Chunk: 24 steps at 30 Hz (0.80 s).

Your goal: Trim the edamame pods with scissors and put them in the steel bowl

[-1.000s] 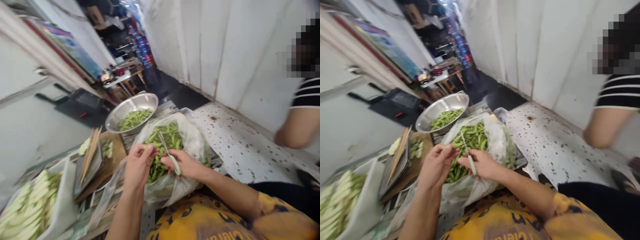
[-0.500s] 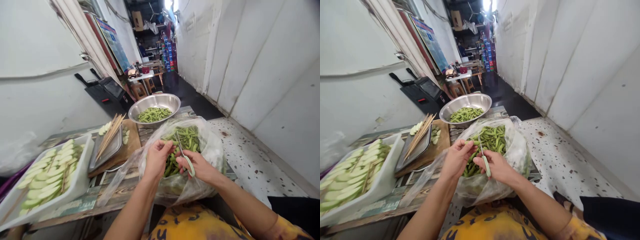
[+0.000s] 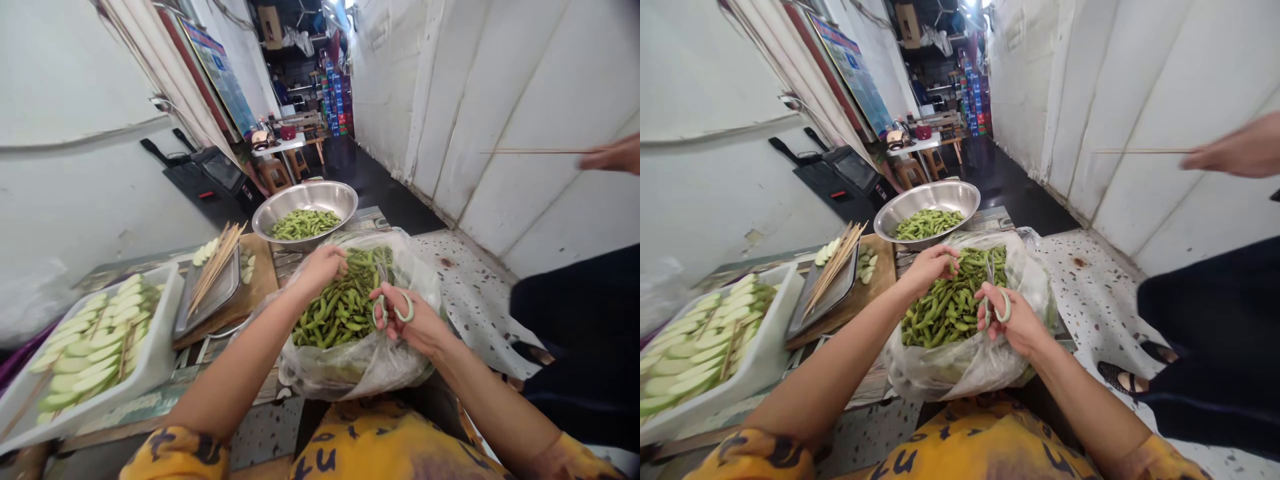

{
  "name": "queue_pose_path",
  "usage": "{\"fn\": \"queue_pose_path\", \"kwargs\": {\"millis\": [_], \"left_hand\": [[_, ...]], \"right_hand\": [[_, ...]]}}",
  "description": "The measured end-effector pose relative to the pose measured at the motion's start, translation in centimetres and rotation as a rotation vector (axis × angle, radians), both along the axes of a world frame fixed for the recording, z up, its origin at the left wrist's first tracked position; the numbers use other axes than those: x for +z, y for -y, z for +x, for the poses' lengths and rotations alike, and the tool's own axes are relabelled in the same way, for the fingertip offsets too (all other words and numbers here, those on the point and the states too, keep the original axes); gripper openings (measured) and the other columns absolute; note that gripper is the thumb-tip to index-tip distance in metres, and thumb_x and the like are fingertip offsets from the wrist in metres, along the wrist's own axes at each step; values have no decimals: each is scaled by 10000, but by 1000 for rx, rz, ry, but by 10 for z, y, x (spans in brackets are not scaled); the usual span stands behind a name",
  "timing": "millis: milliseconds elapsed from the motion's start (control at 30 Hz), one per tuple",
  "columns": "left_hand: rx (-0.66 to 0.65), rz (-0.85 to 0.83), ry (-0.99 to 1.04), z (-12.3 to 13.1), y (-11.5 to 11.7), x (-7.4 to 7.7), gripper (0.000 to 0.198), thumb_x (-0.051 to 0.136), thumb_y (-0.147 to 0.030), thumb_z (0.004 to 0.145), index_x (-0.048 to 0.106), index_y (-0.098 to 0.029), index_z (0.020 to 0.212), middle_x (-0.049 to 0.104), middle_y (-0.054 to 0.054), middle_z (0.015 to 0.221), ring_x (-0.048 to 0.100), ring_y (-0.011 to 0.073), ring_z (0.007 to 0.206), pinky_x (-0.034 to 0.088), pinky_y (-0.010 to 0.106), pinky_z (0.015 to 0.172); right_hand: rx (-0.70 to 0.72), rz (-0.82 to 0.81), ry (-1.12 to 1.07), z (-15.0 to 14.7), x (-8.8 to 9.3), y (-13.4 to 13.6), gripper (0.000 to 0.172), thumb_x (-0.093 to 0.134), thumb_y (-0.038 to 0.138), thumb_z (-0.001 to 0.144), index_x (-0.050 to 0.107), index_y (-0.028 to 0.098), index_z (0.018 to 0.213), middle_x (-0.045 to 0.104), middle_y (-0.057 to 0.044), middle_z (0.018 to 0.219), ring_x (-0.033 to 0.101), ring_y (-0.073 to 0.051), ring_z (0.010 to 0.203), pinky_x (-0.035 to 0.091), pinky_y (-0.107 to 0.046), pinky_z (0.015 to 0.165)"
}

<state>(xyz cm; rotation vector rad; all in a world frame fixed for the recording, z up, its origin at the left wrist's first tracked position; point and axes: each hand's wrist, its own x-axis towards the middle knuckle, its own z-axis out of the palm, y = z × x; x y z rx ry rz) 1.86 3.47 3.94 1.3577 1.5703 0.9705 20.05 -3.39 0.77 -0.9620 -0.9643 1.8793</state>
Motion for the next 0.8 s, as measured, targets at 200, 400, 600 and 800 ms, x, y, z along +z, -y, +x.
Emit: {"fn": "queue_pose_path", "kwargs": {"millis": [200,400,600,800], "left_hand": [[-357,213,-988,24,-26,-5,303,525,-173,733,684,-155,990,702,135,960,628,287,933,457,362,815],[-497,286,-833,9,-17,10,212,556,-241,806,693,-153,940,706,87,957,622,219,892,444,299,812],[-637,143,-540,-18,18,21,228,575,-273,814,723,-164,949,729,41,1000,646,193,916,448,273,838],[-576,174,-567,-25,31,20,269,566,-267,828,735,-167,1011,724,65,1051,656,210,956,450,283,862]], "right_hand": [[33,-6,-25,8,-6,1,416,654,538,776,598,138,873,570,-1,601,557,-108,478,390,-149,300],[74,34,145,10,-6,-1,456,657,577,747,583,142,861,570,-2,599,578,-130,498,366,-150,264],[205,150,294,4,-3,-2,415,664,560,745,549,161,758,570,15,577,551,-112,450,357,-157,263],[259,177,394,-4,6,-1,375,680,508,740,524,170,692,551,39,528,493,-86,374,332,-165,261]]}}
